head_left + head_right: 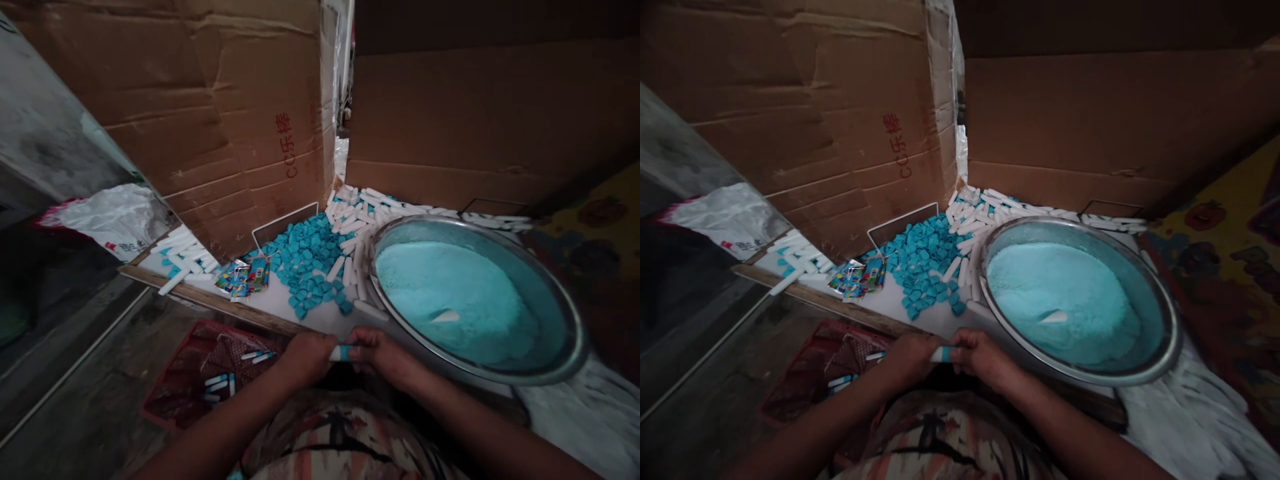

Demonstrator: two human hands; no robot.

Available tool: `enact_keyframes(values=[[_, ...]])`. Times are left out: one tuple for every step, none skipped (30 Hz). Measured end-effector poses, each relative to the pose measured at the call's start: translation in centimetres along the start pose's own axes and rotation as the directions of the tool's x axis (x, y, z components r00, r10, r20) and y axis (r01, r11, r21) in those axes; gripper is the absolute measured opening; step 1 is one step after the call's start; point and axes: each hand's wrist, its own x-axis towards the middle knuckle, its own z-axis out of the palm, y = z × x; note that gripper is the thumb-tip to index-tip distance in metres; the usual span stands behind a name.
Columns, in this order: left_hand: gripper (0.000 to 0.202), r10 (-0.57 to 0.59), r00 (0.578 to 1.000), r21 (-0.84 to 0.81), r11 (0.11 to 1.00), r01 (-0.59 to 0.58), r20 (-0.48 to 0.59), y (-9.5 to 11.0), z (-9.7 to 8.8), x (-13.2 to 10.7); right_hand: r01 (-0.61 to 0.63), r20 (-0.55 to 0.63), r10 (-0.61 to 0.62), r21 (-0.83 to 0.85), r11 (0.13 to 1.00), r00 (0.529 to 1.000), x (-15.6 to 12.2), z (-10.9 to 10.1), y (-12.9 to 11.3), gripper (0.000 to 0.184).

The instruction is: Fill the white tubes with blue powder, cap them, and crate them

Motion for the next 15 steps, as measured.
enact_keyframes(values=[[0.023, 0.011, 1.000, -0.006, 1.000, -0.011, 0.000, 0.1, 0.0, 0.0, -0.007, -0.008, 0.007, 0.016, 1.000, 1.000, -0.1, 0.1, 0.1, 0.030], [0.024, 0.019, 1.000, -0.015, 1.000, -0.019, 0.002, 0.3, 0.0, 0.0, -0.006, -0.017, 0.006, 0.025, 1.000, 1.000, -0.1, 0.2, 0.2, 0.029], [0.025, 0.024, 1.000, -0.025, 0.999, -0.024, 0.006, 0.4, 0.0, 0.0, 0.003, -0.028, -0.002, 0.028, 1.000, 1.000, -0.2, 0.3, 0.3, 0.027], [0.025, 0.025, 1.000, -0.034, 0.999, -0.024, 0.011, 0.4, 0.0, 0.0, 0.015, -0.040, -0.014, 0.029, 0.999, 0.999, -0.3, 0.4, 0.4, 0.025], [0.025, 0.021, 1.000, -0.044, 0.999, -0.020, 0.021, 0.5, 0.0, 0.1, 0.029, -0.055, -0.028, 0.028, 0.999, 0.998, -0.4, 0.6, 0.5, 0.022], [0.026, 0.015, 0.999, -0.050, 0.999, -0.013, 0.037, 0.5, 0.1, 0.1, 0.038, -0.071, -0.036, 0.024, 0.999, 0.997, -0.5, 0.7, 0.6, 0.019], [0.027, 0.010, 0.999, -0.053, 0.999, -0.007, 0.051, 0.6, 0.2, 0.1, 0.040, -0.086, -0.039, 0.017, 0.999, 0.996, -0.5, 0.8, 0.8, 0.016], [0.028, 0.005, 0.998, -0.055, 0.999, -0.001, 0.061, 0.6, 0.2, 0.1, 0.042, -0.099, -0.042, 0.006, 0.999, 0.994, -0.5, 1.0, 0.9, 0.014], [0.029, 0.003, 0.998, -0.054, 0.999, 0.001, 0.070, 0.6, 0.3, 0.1, 0.051, -0.105, -0.052, -0.012, 0.999, 0.993, -0.5, 1.2, 1.1, 0.012], [0.030, 0.003, 0.997, -0.050, 0.999, 0.001, 0.076, 0.6, 0.4, 0.1, 0.068, -0.103, -0.072, -0.038, 0.997, 0.992, -0.5, 1.4, 1.2, 0.011], [0.031, 0.003, 0.997, -0.042, 0.999, 0.000, 0.080, 0.5, 0.4, 0.0, 0.096, -0.092, -0.102, -0.073, 0.993, 0.990, -0.4, 1.7, 1.2, 0.010], [0.032, 0.004, 0.996, -0.033, 0.999, -0.001, 0.084, 0.4, 0.4, -0.2, 0.128, -0.076, -0.137, -0.112, 0.985, 0.988, -0.3, 2.0, 1.3, 0.010], [0.030, 0.001, 0.996, -0.026, 1.000, 0.002, 0.090, 0.2, 0.4, -0.6, 0.153, -0.057, -0.163, -0.153, 0.976, 0.985, -0.2, 2.3, 1.2, 0.009], [0.028, -0.010, 0.995, -0.021, 1.000, 0.012, 0.095, -0.2, 0.3, -1.1, 0.166, -0.031, -0.176, -0.198, 0.966, 0.984, -0.1, 2.7, 1.1, 0.009], [0.026, -0.029, 0.995, -0.021, 0.999, 0.031, 0.097, -0.7, 0.3, -1.8, 0.172, -0.002, -0.178, -0.247, 0.954, 0.984, 0.1, 2.9, 0.9, 0.009]])
